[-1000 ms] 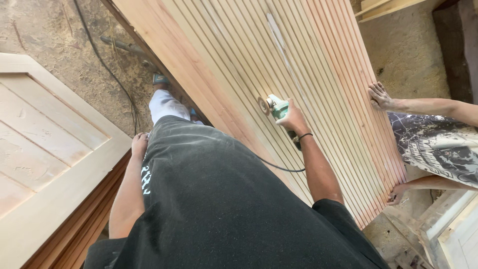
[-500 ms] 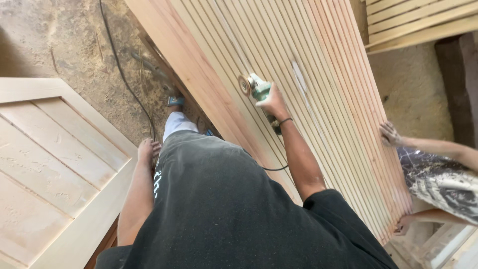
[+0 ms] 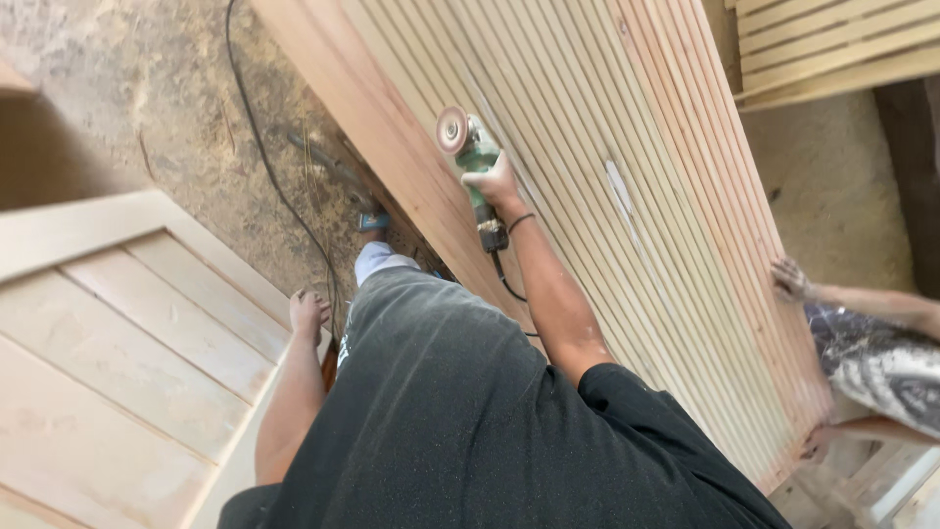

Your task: The person uses a handheld power sander to smooth the surface of a large wooden panel. They move the sander across the wood in long strokes, occasionally pausing to feel the surface with their hand.

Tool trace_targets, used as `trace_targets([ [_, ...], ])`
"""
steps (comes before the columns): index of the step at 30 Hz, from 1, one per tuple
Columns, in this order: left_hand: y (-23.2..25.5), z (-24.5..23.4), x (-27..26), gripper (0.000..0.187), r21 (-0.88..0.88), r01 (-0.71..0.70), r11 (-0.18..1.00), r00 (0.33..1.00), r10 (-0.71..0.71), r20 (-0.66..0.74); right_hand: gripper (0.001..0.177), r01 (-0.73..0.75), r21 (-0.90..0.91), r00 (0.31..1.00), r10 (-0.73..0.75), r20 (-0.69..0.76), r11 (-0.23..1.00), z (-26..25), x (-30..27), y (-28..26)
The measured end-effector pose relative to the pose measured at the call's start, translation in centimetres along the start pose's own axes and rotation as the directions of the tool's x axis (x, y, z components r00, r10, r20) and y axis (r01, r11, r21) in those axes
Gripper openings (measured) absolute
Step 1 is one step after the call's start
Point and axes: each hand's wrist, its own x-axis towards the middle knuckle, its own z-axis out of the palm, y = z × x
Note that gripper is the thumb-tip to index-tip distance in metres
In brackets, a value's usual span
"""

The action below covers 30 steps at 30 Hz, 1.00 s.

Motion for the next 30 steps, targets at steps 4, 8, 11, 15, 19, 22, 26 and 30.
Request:
trace_targets([
  [4,4.6,3.0,-0.5,0.091,0.667,-0.559,0.492,0.757,0.632,0.169,0.063,-0.088,0.185,0.995,0.096,-0.035,0.979,-1.8,-3.6,4.3],
  [8,11.5,7.8,-1.0,0.092,0.691,-0.721,0.047,0.558,0.631,0.539,0.074,0.045,0.162,0.959,0.003,-0.284,0.986,-5.2,-9.5,7.3],
  [11,16.7,12.6,-0.9,0.087,0.615,-0.757,-0.219,0.413,0.569,0.711,0.073,-0.001,0.210,0.899,0.093,-0.428,0.978,-7.5,-14.7,8.6],
  [15,21.7,18.5,-0.4,0.086,0.571,-0.703,-0.423,0.486,0.300,0.821,0.063,-0.064,0.339,0.773,0.261,-0.578,0.939,-8.7,-21.7,10.2],
  [19,23.2,22.8,0.3,0.084,0.530,-0.635,-0.562,0.453,0.284,0.845,0.062,0.032,0.451,0.615,0.338,-0.712,0.892,-9.2,-26.3,13.3],
  [22,21.5,25.8,0.0,0.087,0.515,-0.652,-0.556,0.481,0.221,0.848,0.060,0.002,0.542,0.525,0.461,-0.716,0.840,-9.4,-30.1,15.9],
  [26,18.5,29.3,-2.6,0.097,0.523,-0.620,-0.584,0.537,0.171,0.826,0.055,0.097,0.565,0.529,0.438,-0.727,0.819,-10.7,-32.2,18.2],
  [30,14.8,30.1,-6.7,0.101,0.518,-0.594,-0.616,0.603,0.085,0.793,0.061,0.176,0.614,0.542,0.445,-0.713,0.769,-11.4,-33.9,19.5],
])
